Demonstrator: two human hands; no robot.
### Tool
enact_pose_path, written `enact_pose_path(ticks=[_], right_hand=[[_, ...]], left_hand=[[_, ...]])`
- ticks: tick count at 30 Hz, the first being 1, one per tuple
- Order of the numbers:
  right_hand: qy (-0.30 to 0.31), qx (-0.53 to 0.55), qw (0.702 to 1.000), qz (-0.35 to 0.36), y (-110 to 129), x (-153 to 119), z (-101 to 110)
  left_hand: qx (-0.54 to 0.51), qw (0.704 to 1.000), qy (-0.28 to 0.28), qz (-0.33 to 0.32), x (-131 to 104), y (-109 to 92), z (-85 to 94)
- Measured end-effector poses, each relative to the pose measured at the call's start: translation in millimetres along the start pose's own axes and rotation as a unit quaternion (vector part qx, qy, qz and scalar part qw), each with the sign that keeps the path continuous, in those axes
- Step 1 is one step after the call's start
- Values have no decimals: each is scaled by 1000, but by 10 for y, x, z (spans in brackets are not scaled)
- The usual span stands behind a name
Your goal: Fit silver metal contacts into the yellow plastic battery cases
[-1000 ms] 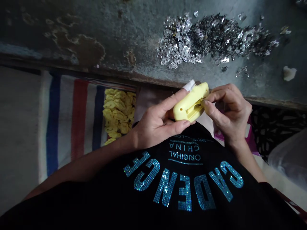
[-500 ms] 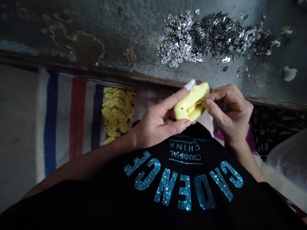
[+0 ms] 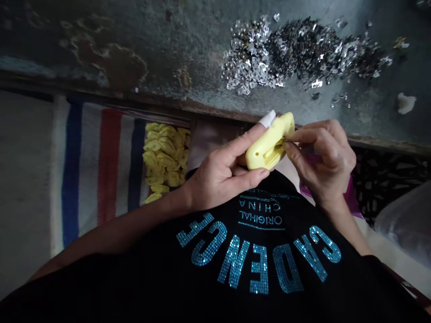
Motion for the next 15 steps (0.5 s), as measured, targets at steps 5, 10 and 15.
enact_pose_path(ticks=[5, 10, 15], right_hand=[[14, -24, 1000, 10, -31, -22, -29], [-4, 21, 1000, 16, -78, -2, -17], [10, 160, 981, -111, -170, -29, -19]], left_hand=[[23, 1000, 13, 8, -7, 2, -2], [-27, 999, 30, 23, 6, 37, -20], [-73, 996, 46, 36, 21, 57, -8]])
Point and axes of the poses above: each hand's wrist, its own x-axis towards the middle knuckle, its own z-axis out of the back of the hand, y = z × x, the point moved 3 cm from there along x, towards the middle knuckle, and after that the axes turned 5 degrees about z, right-handed, at the moved point
